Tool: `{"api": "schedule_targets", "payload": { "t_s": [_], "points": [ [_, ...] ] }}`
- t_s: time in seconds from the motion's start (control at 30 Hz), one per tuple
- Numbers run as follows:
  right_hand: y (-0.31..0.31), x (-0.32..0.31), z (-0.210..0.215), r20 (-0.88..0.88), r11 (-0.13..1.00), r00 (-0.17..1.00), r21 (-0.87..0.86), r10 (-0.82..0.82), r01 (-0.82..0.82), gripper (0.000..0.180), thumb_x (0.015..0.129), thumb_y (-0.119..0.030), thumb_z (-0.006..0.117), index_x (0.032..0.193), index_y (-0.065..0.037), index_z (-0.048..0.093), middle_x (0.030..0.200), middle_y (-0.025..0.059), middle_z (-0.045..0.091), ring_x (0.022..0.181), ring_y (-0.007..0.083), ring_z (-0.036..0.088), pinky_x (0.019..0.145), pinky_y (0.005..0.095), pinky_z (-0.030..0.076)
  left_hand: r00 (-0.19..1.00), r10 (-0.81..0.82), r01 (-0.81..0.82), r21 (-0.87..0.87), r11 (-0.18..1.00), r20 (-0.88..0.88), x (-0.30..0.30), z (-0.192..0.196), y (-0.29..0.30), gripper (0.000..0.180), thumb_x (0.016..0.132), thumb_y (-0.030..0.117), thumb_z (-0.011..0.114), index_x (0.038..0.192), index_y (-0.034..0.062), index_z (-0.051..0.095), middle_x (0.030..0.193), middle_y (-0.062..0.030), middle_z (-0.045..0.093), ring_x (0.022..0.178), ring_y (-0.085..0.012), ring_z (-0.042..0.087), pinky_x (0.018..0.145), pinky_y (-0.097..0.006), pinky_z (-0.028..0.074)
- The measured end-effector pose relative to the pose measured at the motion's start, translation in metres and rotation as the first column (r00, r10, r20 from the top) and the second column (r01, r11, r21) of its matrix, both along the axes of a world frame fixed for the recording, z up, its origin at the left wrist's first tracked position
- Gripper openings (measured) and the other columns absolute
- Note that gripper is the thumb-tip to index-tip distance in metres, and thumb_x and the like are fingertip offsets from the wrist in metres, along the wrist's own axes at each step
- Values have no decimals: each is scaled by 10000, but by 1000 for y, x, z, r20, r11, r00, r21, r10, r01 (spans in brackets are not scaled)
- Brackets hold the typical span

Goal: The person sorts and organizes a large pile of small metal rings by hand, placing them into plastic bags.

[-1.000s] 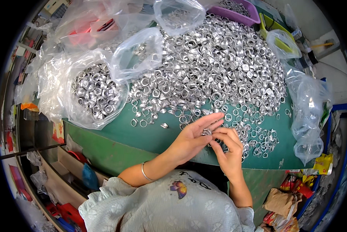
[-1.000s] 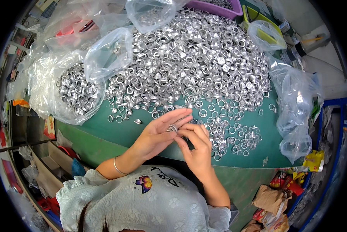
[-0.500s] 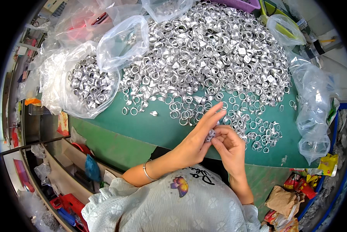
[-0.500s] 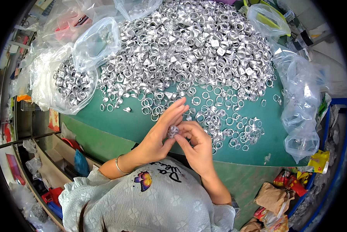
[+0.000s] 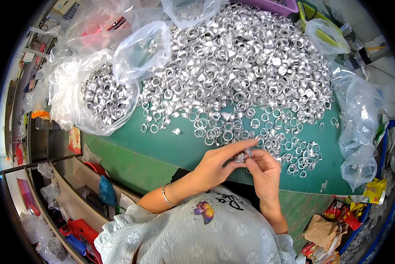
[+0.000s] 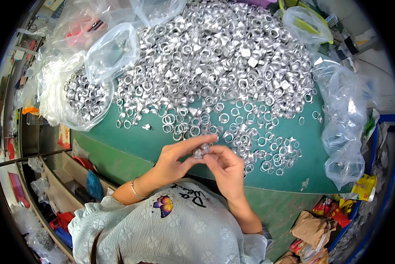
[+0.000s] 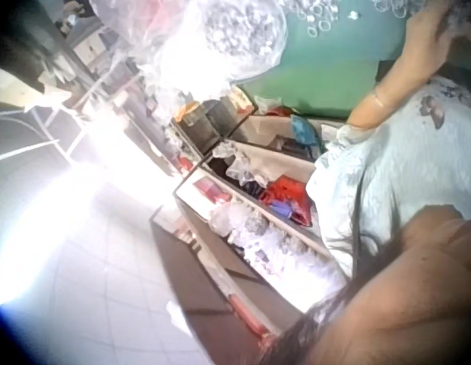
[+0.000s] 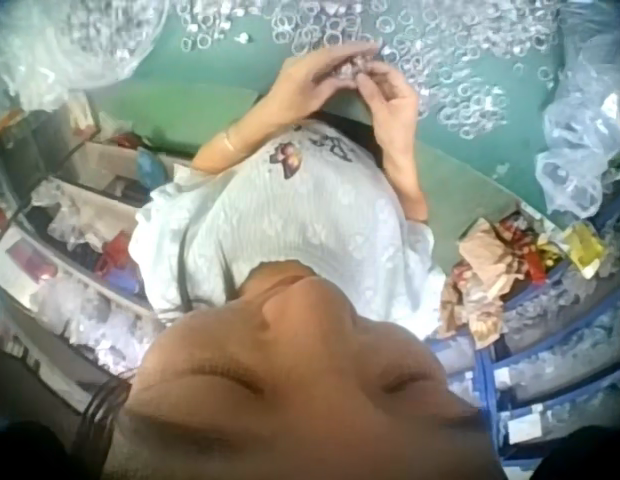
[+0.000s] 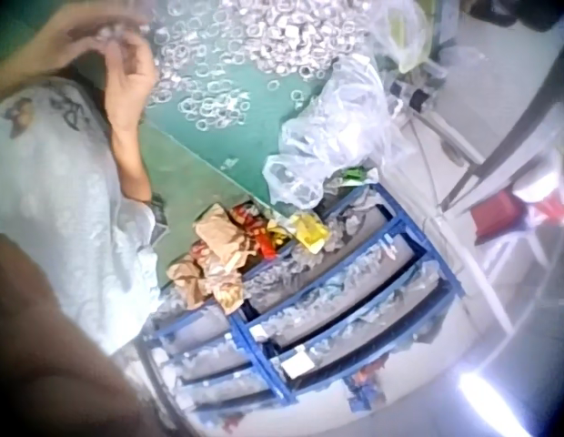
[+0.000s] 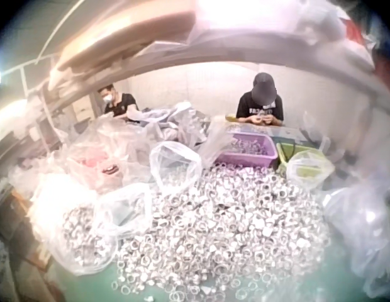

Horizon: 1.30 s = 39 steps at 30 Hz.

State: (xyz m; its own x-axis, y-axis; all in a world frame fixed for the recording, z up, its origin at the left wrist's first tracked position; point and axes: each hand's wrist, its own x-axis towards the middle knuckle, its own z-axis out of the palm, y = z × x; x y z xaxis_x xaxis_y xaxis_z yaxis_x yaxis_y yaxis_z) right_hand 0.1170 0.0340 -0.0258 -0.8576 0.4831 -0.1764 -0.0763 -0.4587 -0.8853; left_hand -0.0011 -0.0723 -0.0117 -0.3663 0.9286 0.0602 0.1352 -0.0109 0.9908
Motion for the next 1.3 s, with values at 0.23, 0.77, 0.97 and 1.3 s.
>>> {"api": "schedule_targets", "payload": {
  "t_s": [0.23, 0.77, 0.97, 1.3],
  "points": [
    [0, -5, 0, 120, 881, 975, 459, -188, 114, 138, 768, 76, 574, 902, 40, 568, 820, 86, 595, 740, 136, 576, 666, 233, 459, 699, 74, -99, -6, 995, 711, 15, -9, 12, 389, 806, -71, 431, 1194, -43, 449, 1247, -161, 452, 1144, -223, 457, 986, -344, 343],
    [45, -7, 2, 173, 91, 938, 984, -299, -153, 203, 680, 33, 631, 876, -20, 628, 853, 91, 576, 747, 243, 503, 654, 321, 399, 853, 420, -474, -125, 872, -309, 4, -28, 12, 135, 755, 24, 619, 885, 62, 623, 679, -50, 455, 567, -138, 452, 486, -267, 354],
    [61, -7, -27, 12, 255, 959, 965, -284, 64, 167, 756, -25, 607, 923, -21, 600, 777, 62, 590, 653, 207, 534, 567, 295, 413, 693, 84, -252, -131, 959, -716, -11, -30, 48, 179, 707, 75, 652, 883, 70, 617, 693, -59, 474, 601, -225, 510, 502, -329, 406],
    [41, 11, -18, 113, 772, 976, -597, -187, 217, 135, 889, -173, 508, 869, -48, 554, 759, 39, 588, 599, 138, 545, 500, 222, 406, 975, 142, -165, -128, 978, -171, -15, -12, 44, 260, 673, 44, 695, 929, 66, 650, 598, -10, 433, 522, -116, 397, 483, -256, 328]
  ]
}}
